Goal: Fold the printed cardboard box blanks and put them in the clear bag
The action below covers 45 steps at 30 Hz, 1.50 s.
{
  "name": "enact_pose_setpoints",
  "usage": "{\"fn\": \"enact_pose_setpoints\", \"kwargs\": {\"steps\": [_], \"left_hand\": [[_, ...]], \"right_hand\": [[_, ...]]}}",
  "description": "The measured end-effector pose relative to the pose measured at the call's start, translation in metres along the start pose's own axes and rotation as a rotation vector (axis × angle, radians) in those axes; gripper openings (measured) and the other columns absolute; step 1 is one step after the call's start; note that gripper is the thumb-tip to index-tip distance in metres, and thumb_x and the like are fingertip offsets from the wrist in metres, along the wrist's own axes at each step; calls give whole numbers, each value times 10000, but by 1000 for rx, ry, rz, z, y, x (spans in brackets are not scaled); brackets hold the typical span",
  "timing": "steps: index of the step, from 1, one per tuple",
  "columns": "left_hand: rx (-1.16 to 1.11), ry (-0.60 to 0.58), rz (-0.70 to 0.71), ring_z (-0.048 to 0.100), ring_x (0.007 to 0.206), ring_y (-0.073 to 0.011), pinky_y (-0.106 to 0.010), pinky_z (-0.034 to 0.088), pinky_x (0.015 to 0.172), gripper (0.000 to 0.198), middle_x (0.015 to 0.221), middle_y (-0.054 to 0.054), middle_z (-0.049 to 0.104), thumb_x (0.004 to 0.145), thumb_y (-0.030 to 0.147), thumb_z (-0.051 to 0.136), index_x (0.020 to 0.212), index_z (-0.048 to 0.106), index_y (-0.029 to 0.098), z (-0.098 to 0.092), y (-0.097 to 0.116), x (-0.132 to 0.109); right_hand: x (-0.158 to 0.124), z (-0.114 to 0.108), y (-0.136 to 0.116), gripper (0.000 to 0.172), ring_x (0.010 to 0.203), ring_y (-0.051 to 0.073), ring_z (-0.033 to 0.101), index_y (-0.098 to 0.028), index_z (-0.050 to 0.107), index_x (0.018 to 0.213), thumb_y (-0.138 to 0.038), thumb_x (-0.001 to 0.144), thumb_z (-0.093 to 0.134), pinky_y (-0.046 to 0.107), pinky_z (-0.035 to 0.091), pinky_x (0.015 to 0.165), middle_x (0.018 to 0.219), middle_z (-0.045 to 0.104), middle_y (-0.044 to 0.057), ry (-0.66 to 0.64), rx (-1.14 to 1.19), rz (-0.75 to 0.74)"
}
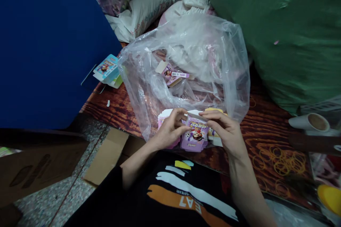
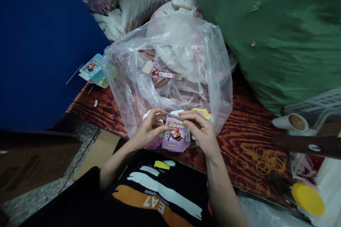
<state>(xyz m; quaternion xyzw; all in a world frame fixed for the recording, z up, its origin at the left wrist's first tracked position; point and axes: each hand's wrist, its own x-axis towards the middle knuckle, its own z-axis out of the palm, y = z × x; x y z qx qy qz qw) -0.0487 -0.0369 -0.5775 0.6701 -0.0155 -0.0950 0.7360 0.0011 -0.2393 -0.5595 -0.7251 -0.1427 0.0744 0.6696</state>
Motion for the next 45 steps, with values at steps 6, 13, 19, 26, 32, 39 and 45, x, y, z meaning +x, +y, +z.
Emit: {"fn": "enact_pose_setpoints", "kwargs": {"steps": [6, 13, 19, 26, 32, 39, 45], "left_hand": [[70, -68, -46, 630, 696, -98, -211, 473, 614, 537, 1047, -25, 617, 865, 237, 709, 1327, 436, 237, -3, 5, 0], [84, -143, -43, 538, 658, -72, -209, 430, 594, 661, 1002, -3, 560, 864, 243, 712, 1451, 411, 275, -10, 1, -2], [81, -157, -77, 549, 756, -117, -234, 441, 656, 639, 973, -17, 586, 875, 256, 698, 1451, 421, 246, -7, -4, -6], [136, -145, -48, 566, 784, -134, -253, 445, 683, 574, 1001, -32, 629, 898, 265, 673, 1435, 471, 259, -3, -7, -8], [128, -138, -56, 587, 814, -146, -247, 463, 687, 558, 972, -34, 638, 883, 242, 673, 1417, 514, 240, -6, -5, -3], [168, -140, 24, 636, 937, -179, -297, 505, 846, 388, 1084, -67, 693, 916, 251, 642, 1301, 630, 201, -9, 1, -4], [177, -113, 16, 642, 831, -160, -267, 517, 715, 303, 1109, -77, 679, 930, 273, 608, 1218, 621, 180, -14, 14, 15]], "right_hand": [[3, 10, 4, 208, 785, 182, 702, -226, 737, 789, -410, 755, 829, 290, 562, 719, 850, 765, 34, 30, 11, 151], [4, 8, 9, 260, 565, 135, 568, -211, 729, 691, -456, 739, 803, 251, 461, 537, 633, 663, 5, 89, -25, 222], [4, -9, -5, 308, 816, 225, 708, -201, 744, 658, -480, 782, 779, 344, 550, 781, 863, 778, 83, -234, -176, 162], [-2, -8, 1, 344, 724, 214, 696, -192, 717, 640, -500, 781, 775, 328, 549, 683, 764, 756, 75, -125, -206, 142], [0, -14, -6, 321, 813, 225, 721, -209, 786, 733, -502, 852, 731, 349, 568, 779, 856, 783, 77, -287, -190, 101], [-12, -12, 3, 156, 1047, 248, 727, -275, 824, 915, -401, 847, 763, 420, 552, 976, 1086, 793, 69, -210, -130, 80], [-10, -6, 12, 270, 672, 164, 675, -240, 801, 1011, -455, 880, 702, 280, 538, 580, 947, 790, 58, 21, -60, 134]]}}
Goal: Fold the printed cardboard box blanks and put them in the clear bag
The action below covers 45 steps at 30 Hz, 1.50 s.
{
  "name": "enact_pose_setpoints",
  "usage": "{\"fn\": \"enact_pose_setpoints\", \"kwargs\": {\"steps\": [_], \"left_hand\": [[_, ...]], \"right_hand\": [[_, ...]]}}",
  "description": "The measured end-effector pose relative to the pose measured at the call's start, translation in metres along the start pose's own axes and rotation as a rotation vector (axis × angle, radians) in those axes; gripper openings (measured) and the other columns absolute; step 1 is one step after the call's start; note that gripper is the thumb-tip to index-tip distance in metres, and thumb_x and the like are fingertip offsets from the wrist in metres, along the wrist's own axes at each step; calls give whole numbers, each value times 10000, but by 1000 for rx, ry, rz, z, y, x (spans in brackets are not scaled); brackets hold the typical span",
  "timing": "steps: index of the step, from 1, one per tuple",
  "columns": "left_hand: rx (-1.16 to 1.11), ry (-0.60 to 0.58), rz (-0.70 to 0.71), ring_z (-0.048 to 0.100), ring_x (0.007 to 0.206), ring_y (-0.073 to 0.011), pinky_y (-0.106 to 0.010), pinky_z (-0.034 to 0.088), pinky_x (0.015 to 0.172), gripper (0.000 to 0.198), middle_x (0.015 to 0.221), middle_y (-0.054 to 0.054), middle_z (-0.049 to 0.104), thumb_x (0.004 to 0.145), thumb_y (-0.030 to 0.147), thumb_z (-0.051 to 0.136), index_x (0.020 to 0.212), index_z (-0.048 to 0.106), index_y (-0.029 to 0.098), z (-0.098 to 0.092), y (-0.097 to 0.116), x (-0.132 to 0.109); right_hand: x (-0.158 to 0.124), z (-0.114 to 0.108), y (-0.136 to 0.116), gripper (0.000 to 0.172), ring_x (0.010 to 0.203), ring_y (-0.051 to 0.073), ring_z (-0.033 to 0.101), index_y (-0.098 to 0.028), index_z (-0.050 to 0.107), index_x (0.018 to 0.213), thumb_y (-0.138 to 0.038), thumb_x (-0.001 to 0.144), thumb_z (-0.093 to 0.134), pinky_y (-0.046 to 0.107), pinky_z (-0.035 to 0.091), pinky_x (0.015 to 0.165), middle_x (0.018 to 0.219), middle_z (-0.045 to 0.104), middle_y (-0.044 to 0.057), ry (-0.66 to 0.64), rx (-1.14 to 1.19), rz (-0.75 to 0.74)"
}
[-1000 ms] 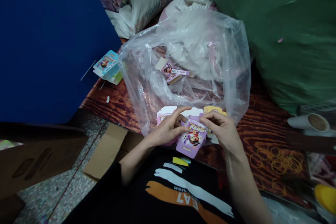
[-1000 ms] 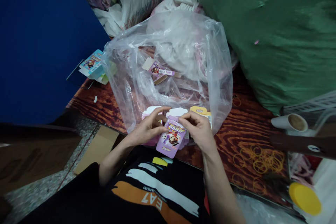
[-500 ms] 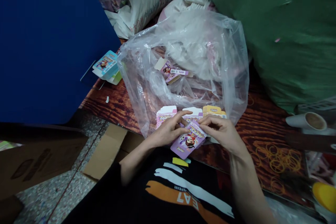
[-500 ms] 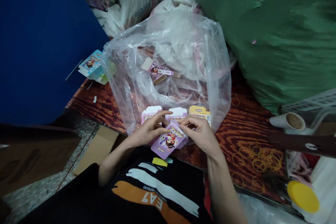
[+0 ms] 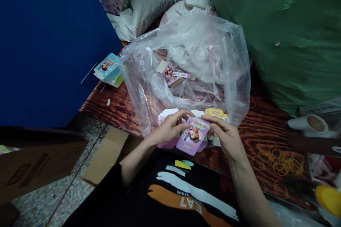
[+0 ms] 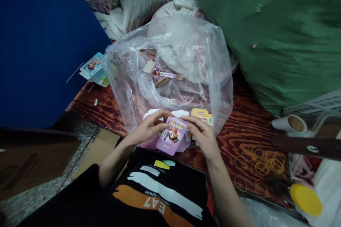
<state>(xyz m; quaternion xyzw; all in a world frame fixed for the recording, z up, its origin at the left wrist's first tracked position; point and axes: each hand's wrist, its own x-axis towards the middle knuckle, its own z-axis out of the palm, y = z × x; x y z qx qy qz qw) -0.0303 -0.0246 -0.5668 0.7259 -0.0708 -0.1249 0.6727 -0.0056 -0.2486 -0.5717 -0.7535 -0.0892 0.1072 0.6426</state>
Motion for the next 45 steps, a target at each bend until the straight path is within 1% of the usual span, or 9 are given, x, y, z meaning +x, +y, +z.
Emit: {"fn": "enact_pose_setpoints", "kwargs": {"steps": [4, 8, 11, 14, 18, 23, 29, 38, 45], "left_hand": [[69, 207, 180, 602, 1232, -259, -403, 522, 990, 527, 1473, -130, 516, 958, 328, 586, 1457, 443, 240, -19, 16, 36], [294, 278, 303, 147, 1588, -302, -536, 199, 1264, 656, 1702, -91, 209, 973, 377, 592, 1562, 317, 299, -22, 15, 37], [315, 193, 217, 239, 1568, -291, -541, 224, 1262, 548, 1681, -97, 276, 977, 376, 587, 1500, 446, 288, -13, 4, 15], [244, 189, 152, 380, 1499, -281, -513, 316, 1229, 475, 1604, -121, 418, 970, 342, 592, 1435, 541, 255, -5, -3, -4], [28, 101, 89, 451, 1444, -291, -502, 354, 1205, 619, 1545, -121, 502, 896, 380, 712, 1470, 514, 258, 0, -5, -10], [-331, -329, -37, 650, 1153, -271, -395, 518, 989, 655, 1176, -79, 716, 687, 497, 882, 1234, 689, 195, 10, -7, -2], [-448, -99, -266, 645, 751, -163, -291, 505, 754, 606, 831, -49, 728, 570, 556, 928, 931, 739, 108, 19, -10, -1], [-744, -108, -221, 711, 760, -213, -338, 558, 766, 654, 884, -121, 766, 590, 605, 910, 981, 748, 106, 30, -13, 0], [-475, -88, -157, 675, 843, -228, -337, 538, 788, 746, 918, -107, 742, 662, 780, 757, 971, 734, 101, 33, -13, -1]], "right_hand": [[-2, 8, 9, 249, 656, 179, 674, -219, 769, 1002, -414, 922, 636, 305, 547, 587, 914, 782, 66, 276, -210, -120], [-15, 15, 22, 416, 1154, 317, 691, -257, 657, 1313, -259, 899, 622, 443, 593, 869, 1330, 696, 107, -82, -761, -240], [-17, 20, 29, 645, 1091, 326, 708, -240, 500, 1462, -127, 838, 617, 405, 595, 740, 1449, 598, 145, -247, -1049, -211], [-7, 22, 23, 486, 861, 273, 712, -204, 589, 1303, -108, 829, 633, 344, 526, 612, 1265, 652, 148, -287, -1137, -158], [4, 21, -14, 43, 800, 218, 638, -220, 639, 909, -184, 910, 615, 324, 491, 672, 933, 649, 66, -86, -748, -298], [1, 22, -55, 222, 702, 179, 588, -226, 621, 720, -272, 937, 631, 309, 456, 643, 723, 614, 15, -62, -259, -403], [3, 17, -27, 169, 864, 199, 615, -238, 722, 821, -366, 918, 672, 307, 486, 690, 923, 642, 52, 227, -43, -285], [1, 27, -10, 322, 918, 232, 649, -326, 772, 1089, -550, 886, 662, 383, 552, 763, 1135, 701, 59, 82, 229, -67], [0, 23, -4, 140, 896, 199, 635, -261, 792, 852, -376, 883, 718, 324, 498, 826, 864, 700, 26, 199, 59, -179]]}}
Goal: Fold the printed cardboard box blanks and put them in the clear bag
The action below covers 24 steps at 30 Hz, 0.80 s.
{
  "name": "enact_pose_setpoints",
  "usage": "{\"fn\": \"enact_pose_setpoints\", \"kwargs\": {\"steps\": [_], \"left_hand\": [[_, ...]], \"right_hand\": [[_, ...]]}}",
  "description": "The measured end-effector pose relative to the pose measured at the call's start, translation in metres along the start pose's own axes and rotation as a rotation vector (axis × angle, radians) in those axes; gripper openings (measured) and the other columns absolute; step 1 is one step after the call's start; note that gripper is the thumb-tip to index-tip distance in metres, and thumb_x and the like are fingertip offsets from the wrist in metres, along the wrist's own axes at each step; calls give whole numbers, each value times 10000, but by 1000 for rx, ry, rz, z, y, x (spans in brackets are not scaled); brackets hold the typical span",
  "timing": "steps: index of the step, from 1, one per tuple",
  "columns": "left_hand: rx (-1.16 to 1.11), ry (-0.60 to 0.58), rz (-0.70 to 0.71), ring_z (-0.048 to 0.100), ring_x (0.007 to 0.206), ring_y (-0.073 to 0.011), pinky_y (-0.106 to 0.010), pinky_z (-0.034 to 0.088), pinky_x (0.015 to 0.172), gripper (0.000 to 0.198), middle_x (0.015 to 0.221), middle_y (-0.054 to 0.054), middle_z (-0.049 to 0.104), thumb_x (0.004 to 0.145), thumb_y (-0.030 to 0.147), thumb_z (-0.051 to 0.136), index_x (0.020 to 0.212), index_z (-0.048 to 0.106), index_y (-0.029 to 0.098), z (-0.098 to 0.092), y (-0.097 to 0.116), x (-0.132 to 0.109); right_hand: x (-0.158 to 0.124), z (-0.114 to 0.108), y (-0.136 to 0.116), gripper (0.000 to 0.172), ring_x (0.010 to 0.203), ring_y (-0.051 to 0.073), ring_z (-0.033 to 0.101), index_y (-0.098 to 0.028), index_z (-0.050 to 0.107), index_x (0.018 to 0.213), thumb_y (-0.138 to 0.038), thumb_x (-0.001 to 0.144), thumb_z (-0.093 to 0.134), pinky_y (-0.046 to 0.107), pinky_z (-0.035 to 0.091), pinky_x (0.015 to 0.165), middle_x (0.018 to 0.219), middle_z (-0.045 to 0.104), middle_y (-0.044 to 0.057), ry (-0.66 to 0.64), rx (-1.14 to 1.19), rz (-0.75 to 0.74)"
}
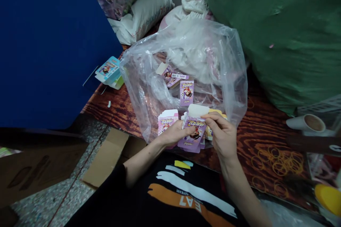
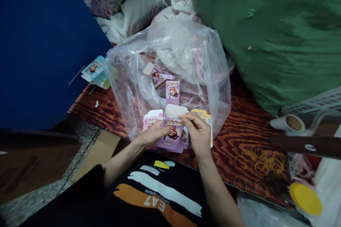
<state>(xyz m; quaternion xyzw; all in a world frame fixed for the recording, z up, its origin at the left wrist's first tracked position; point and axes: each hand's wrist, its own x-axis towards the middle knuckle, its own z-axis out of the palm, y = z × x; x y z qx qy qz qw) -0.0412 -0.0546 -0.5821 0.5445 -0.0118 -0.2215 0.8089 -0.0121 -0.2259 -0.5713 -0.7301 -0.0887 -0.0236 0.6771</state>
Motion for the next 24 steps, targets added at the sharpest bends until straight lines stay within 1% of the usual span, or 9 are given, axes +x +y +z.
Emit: {"fn": "enact_pose_setpoints", "kwargs": {"steps": [3, 6, 8, 10, 11, 14, 17, 19, 24], "left_hand": [[143, 120, 171, 664, 1004, -255, -351, 530, 899, 702, 1052, -108, 736, 789, 754, 667, 1101, 715, 127, 1, 1, -4], [245, 260, 345, 665, 995, -209, -319, 532, 891, 560, 1136, -100, 712, 935, 554, 625, 1345, 600, 174, 0, 1, -9], [390, 263, 439, 665, 944, -178, -304, 530, 867, 497, 1178, -98, 703, 983, 408, 595, 1431, 534, 204, -2, 2, -12], [537, 212, 511, 664, 976, -179, -313, 521, 901, 418, 1215, -96, 699, 990, 314, 582, 1397, 568, 216, -6, 6, -14], [583, 184, 520, 662, 1008, -186, -320, 515, 927, 374, 1222, -93, 698, 984, 282, 589, 1351, 599, 215, -8, 8, -14], [560, 144, 438, 667, 983, -179, -302, 529, 886, 314, 1156, -76, 693, 966, 249, 611, 1278, 600, 212, -12, 14, -16], [408, 159, 320, 671, 899, -151, -255, 536, 778, 395, 1071, -54, 664, 962, 251, 614, 1332, 479, 222, -12, 14, -17], [379, 156, 277, 675, 900, -151, -248, 534, 765, 468, 1053, -48, 645, 956, 242, 618, 1374, 407, 225, -11, 13, -18], [518, 95, 253, 667, 851, -142, -277, 528, 777, 513, 1094, -59, 631, 950, 217, 610, 1421, 408, 238, -11, 12, -18]], "right_hand": [[1, -3, 1, 152, 849, 193, 632, -233, 764, 817, -350, 893, 703, 318, 488, 796, 828, 698, 21, 95, -75, -34], [2, -6, -2, 165, 809, 182, 627, -219, 738, 798, -334, 904, 687, 302, 486, 758, 805, 690, 13, 125, -131, -83], [3, -7, -5, 166, 797, 172, 626, -217, 723, 775, -313, 904, 683, 290, 484, 748, 792, 682, 9, 77, -143, -97], [5, -8, -9, 81, 791, 163, 632, -230, 721, 848, -296, 888, 697, 278, 488, 729, 819, 688, 3, 45, -99, -80], [7, -9, -11, 89, 787, 161, 637, -247, 720, 954, -291, 877, 709, 273, 492, 714, 846, 696, -1, 29, -60, -56], [13, -15, -17, 364, 789, 164, 654, -300, 654, 1230, -301, 872, 718, 277, 510, 694, 903, 711, -8, -71, 2, 20], [18, -19, -20, 160, 937, 196, 676, -271, 750, 1034, -330, 895, 698, 328, 526, 843, 977, 730, 25, -233, -86, -26], [18, -18, -19, 114, 1004, 214, 675, -249, 760, 858, -350, 883, 714, 353, 519, 907, 1017, 742, 41, -266, -95, -44], [15, -9, -7, 189, 762, 174, 666, -224, 735, 780, -393, 769, 819, 295, 535, 701, 818, 734, 25, -154, -3, 142]]}}
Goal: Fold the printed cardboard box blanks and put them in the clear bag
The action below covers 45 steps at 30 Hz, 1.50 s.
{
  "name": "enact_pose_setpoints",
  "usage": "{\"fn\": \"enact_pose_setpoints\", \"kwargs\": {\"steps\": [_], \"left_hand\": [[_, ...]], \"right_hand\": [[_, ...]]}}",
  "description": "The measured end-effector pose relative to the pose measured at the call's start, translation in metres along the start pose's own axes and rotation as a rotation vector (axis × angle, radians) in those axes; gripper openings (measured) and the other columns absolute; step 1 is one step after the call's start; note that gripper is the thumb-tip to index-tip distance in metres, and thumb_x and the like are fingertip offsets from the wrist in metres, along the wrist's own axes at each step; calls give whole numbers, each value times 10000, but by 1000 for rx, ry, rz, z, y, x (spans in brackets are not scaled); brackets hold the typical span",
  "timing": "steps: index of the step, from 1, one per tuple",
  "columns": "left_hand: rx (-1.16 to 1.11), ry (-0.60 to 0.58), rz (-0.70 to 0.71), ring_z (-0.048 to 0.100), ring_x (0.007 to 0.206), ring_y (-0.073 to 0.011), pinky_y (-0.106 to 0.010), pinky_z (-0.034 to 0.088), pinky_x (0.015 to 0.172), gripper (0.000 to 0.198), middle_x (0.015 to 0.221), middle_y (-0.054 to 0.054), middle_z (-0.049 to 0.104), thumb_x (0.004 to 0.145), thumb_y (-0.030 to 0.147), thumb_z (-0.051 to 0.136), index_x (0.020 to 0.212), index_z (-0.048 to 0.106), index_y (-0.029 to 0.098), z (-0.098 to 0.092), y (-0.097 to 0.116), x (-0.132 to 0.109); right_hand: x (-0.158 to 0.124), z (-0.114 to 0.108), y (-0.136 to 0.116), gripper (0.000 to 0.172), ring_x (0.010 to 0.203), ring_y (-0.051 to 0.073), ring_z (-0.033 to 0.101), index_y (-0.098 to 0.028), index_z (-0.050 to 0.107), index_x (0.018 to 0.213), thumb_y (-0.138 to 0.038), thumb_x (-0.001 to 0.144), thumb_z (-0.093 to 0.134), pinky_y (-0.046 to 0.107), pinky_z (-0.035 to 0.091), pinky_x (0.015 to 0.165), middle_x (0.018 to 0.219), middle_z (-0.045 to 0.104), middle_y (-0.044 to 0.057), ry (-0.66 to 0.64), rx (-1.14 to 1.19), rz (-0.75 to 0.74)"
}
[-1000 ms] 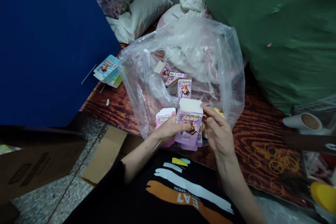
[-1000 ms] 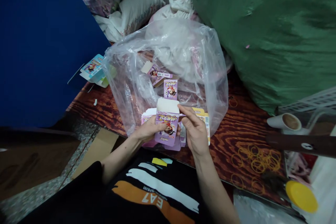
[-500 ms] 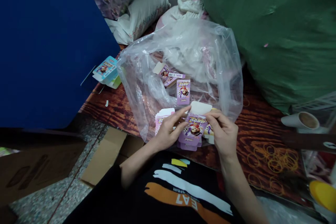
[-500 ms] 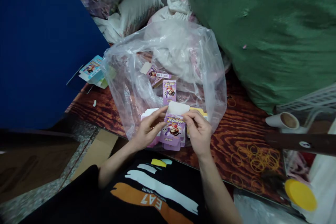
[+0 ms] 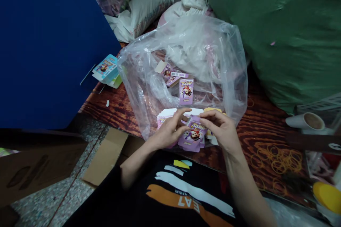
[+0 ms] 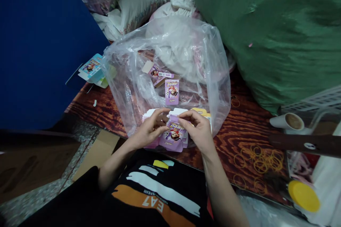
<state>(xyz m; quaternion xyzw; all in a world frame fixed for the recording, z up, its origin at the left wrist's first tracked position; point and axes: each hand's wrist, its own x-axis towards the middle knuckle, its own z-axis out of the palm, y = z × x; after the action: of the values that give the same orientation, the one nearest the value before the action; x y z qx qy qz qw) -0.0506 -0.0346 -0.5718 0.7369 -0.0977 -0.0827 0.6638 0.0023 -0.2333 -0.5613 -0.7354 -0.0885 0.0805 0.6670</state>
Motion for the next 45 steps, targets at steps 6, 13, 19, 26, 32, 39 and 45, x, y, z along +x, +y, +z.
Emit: {"fn": "enact_pose_setpoints", "kwargs": {"steps": [6, 13, 19, 26, 32, 39, 45], "left_hand": [[-18, -32, -24, 609, 751, -110, -235, 479, 672, 552, 1021, -30, 601, 947, 236, 614, 1464, 420, 255, 0, -3, 0], [-82, -69, -53, 609, 773, -129, -246, 479, 685, 508, 1063, -57, 662, 941, 256, 621, 1434, 503, 226, -1, -5, -2], [26, -177, 7, 656, 1062, -214, -357, 513, 955, 281, 1163, -83, 713, 950, 234, 597, 1220, 663, 191, -10, -8, 0], [161, 303, 193, 480, 1398, -286, -455, 473, 1088, 651, 1573, -115, 438, 945, 391, 632, 1537, 374, 308, -66, 7, 68], [151, 284, 184, 349, 1508, -308, -522, 375, 1186, 559, 1633, -118, 372, 962, 426, 607, 1483, 475, 273, -45, 4, 50], [-218, -256, -104, 540, 1344, -310, -462, 443, 1126, 717, 1428, -111, 601, 732, 388, 857, 1374, 590, 212, -7, -3, 15], [-427, -228, -292, 636, 836, -185, -323, 510, 813, 602, 896, -46, 698, 622, 533, 912, 999, 706, 111, 3, -5, 17]], "right_hand": [[5, -9, -4, 207, 725, 177, 675, -212, 754, 706, -396, 753, 835, 289, 544, 677, 762, 743, 36, -120, -25, -5], [-10, -20, -2, 124, 952, 212, 735, -287, 821, 931, -357, 897, 725, 350, 570, 888, 1000, 797, 51, -242, -106, -148], [-22, -22, -1, 172, 950, 215, 723, -257, 800, 917, -332, 947, 649, 346, 565, 858, 1037, 776, 64, -316, -244, -171], [-14, -4, 31, 525, 1091, 295, 689, -256, 561, 1430, -286, 911, 631, 432, 573, 881, 1401, 638, 107, -222, -746, -97], [-8, 12, 40, 361, 920, 280, 686, -197, 620, 1235, -163, 876, 598, 377, 538, 697, 1213, 643, 139, -304, -1046, -106], [-5, 13, -21, 114, 788, 190, 598, -229, 615, 809, -229, 922, 631, 311, 470, 672, 846, 625, 35, -97, -322, -318], [-10, 3, -22, 191, 631, 138, 536, -238, 721, 821, -346, 951, 632, 285, 428, 575, 830, 616, 23, 81, -47, -231]]}}
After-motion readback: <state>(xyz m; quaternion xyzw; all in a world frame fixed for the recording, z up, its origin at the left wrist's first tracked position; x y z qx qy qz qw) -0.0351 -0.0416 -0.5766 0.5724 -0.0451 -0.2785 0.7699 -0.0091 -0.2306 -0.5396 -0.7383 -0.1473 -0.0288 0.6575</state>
